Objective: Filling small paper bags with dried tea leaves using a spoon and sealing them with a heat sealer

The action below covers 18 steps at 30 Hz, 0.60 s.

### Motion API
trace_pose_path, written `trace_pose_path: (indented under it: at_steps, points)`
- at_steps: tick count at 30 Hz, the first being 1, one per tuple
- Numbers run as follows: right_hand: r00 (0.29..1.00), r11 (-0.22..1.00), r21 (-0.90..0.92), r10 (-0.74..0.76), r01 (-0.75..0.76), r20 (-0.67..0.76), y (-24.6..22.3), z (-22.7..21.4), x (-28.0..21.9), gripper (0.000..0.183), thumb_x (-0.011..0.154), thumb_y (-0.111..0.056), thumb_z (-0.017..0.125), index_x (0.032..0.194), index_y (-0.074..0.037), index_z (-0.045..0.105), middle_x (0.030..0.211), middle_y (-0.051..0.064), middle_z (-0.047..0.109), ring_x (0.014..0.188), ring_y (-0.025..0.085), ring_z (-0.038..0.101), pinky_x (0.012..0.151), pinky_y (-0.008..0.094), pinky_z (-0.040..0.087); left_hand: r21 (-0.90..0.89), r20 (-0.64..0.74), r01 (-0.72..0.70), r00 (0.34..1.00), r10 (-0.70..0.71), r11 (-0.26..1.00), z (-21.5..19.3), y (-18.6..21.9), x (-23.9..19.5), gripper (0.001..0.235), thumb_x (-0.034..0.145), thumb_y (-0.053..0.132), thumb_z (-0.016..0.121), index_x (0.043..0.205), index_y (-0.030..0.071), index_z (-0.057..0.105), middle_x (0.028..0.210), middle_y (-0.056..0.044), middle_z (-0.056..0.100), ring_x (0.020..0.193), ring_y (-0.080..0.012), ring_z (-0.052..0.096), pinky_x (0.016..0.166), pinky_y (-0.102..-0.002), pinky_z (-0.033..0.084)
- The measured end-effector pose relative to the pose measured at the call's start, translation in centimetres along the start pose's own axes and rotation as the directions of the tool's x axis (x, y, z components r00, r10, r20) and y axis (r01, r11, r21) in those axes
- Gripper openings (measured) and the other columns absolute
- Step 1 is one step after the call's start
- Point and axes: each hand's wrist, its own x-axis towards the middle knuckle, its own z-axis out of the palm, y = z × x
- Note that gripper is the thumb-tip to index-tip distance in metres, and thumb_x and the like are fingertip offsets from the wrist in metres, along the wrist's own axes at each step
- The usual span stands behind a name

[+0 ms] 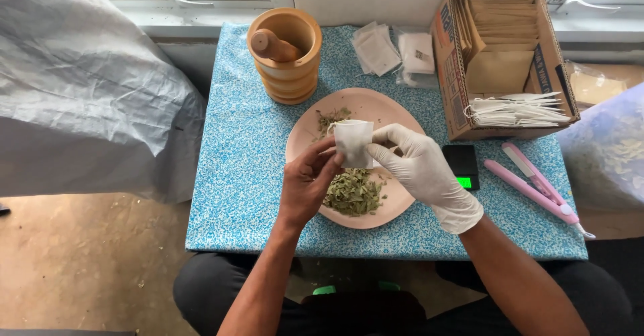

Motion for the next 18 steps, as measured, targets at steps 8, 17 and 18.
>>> trace_pose_path:
  at_steps: [8,17,18]
  points:
    - [0.994,0.996,-0.022,-0.088,0.087,-0.059,-1.1,0.7,-0.4,0.007,0.107,-0.017,0.083,0.111,-0.015,0.088,0.094,0.001,0.081,0.093,0.01,0.074,0.076,0.026,0.058,0.139,-0.01,-0.075,0.997,0.077,0.987,-0.6,-0.6,-0.2,0.027,0.108,0.017,0.078,0.129,0.001,0.08,0.115,-0.024,0.085,0.106,-0.0276,0.082,0.085,-0.044,0.073]
    - [0.998,0.998,0.047,-0.049,0.05,-0.034,-1.4,1.6,-0.7,0.006,0.106,-0.014,0.081,0.111,-0.015,0.085,0.093,0.006,0.083,0.088,0.013,0.075,0.078,0.03,0.06,0.131,-0.046,-0.092,0.994,0.099,0.987,-0.4,-0.7,0.2,0.017,0.103,0.016,0.085,0.112,0.003,0.079,0.107,-0.018,0.088,0.106,-0.0306,0.085,0.083,-0.043,0.071]
    - [0.999,0.996,0.076,-0.04,0.042,-0.024,-1.3,1.7,-0.8,0.007,0.106,-0.011,0.081,0.11,-0.014,0.085,0.094,0.005,0.083,0.089,0.013,0.075,0.079,0.031,0.06,0.139,-0.048,-0.102,0.993,0.109,0.985,-0.4,-0.7,0.1,0.016,0.101,0.014,0.086,0.111,0.003,0.078,0.106,-0.017,0.087,0.107,-0.0306,0.085,0.084,-0.043,0.071]
